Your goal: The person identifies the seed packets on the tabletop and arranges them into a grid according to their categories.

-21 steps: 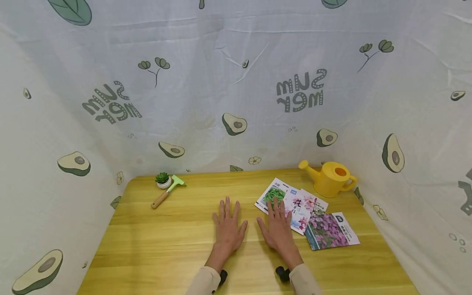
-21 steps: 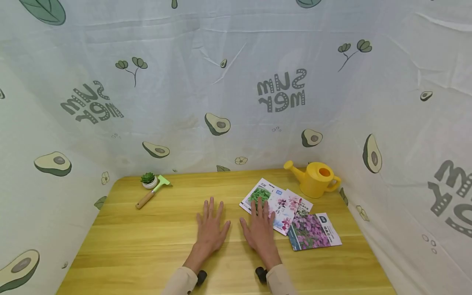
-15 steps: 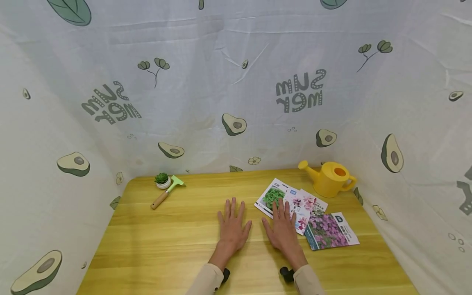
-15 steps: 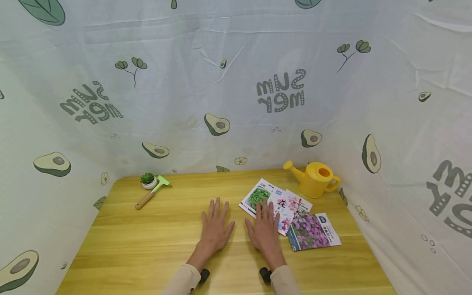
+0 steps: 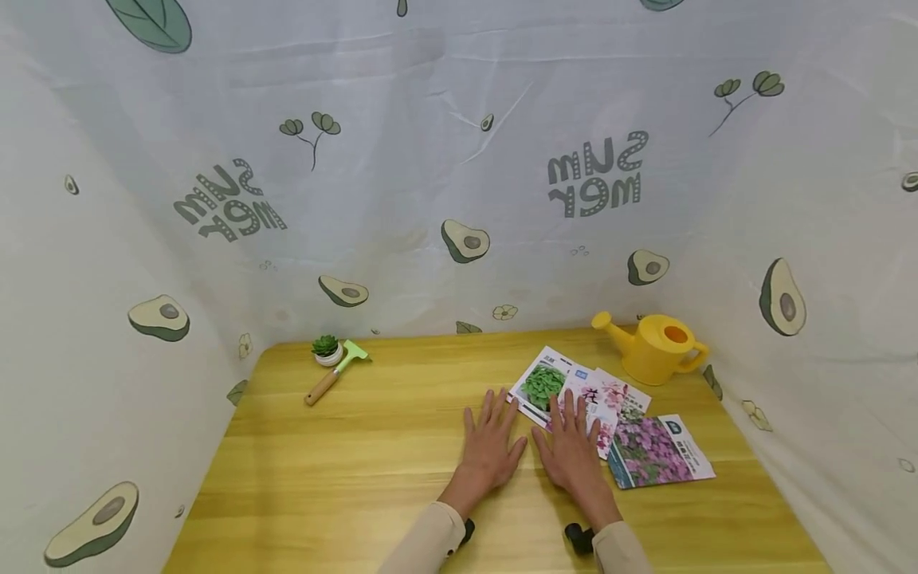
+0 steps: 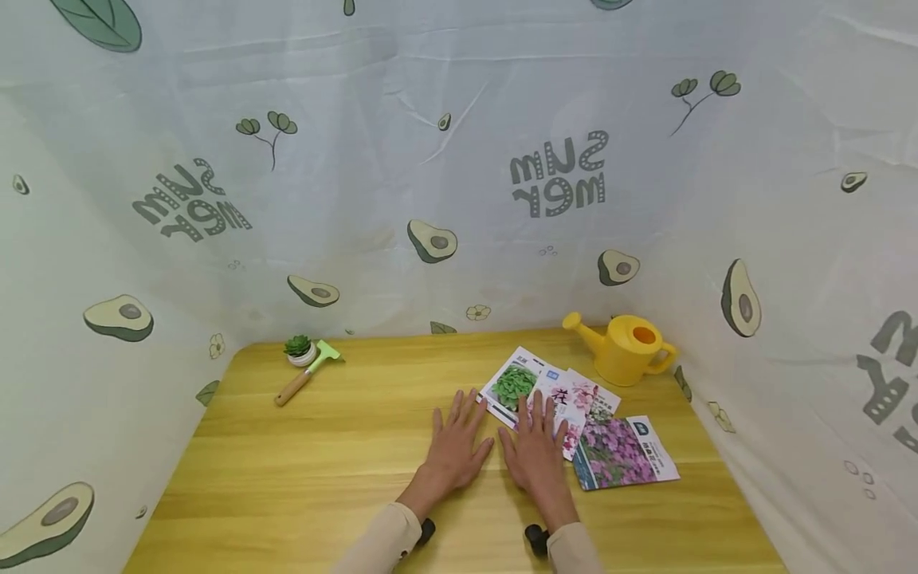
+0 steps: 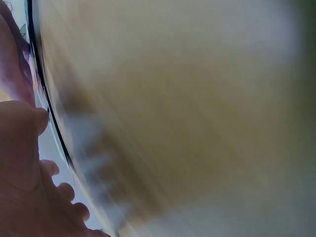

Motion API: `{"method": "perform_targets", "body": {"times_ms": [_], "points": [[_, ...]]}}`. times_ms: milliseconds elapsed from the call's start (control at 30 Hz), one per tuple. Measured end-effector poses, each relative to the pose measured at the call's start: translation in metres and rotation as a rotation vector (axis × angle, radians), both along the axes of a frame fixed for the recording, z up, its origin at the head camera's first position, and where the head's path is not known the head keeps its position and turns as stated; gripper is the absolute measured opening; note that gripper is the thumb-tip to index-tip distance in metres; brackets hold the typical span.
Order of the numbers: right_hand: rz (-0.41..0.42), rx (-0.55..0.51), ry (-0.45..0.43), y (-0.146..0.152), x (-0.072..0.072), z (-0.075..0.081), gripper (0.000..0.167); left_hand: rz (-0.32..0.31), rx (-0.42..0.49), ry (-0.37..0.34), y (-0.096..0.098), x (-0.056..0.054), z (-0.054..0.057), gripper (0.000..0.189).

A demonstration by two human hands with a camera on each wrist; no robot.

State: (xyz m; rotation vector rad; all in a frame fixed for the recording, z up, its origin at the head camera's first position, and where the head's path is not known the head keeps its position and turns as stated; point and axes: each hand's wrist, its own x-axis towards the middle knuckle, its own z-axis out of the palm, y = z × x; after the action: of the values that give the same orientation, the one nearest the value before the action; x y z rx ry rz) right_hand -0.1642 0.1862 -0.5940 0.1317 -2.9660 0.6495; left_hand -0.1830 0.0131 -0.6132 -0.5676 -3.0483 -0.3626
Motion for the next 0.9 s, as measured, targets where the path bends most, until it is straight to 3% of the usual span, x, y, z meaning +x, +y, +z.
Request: {"method": "perform_targets", "body": {"times_ms": [267,600,733,900], "points": [[-0.002,-0.001,-0.017,0.005,0.0,0.001,0.076,-0.033,-0.077,-0.003,0.004,-0.005,-0.001,0.066],[0.003,-0.046,-0.037,0.01,0.001,-0.002,0.083,-0.045,-0.195,-0.008,0.003,0.004,0.021,0.066],[0.009,-0.073,-0.015,0.011,0.001,-0.003,0.084,-0.058,-0.185,0.001,0.002,0.005,0.023,0.065],[0.019,-0.041,-0.08,0.011,0.0,0.001,0.08,-0.072,-0.172,0.012,0.002,0.006,0.021,0.062]]}}
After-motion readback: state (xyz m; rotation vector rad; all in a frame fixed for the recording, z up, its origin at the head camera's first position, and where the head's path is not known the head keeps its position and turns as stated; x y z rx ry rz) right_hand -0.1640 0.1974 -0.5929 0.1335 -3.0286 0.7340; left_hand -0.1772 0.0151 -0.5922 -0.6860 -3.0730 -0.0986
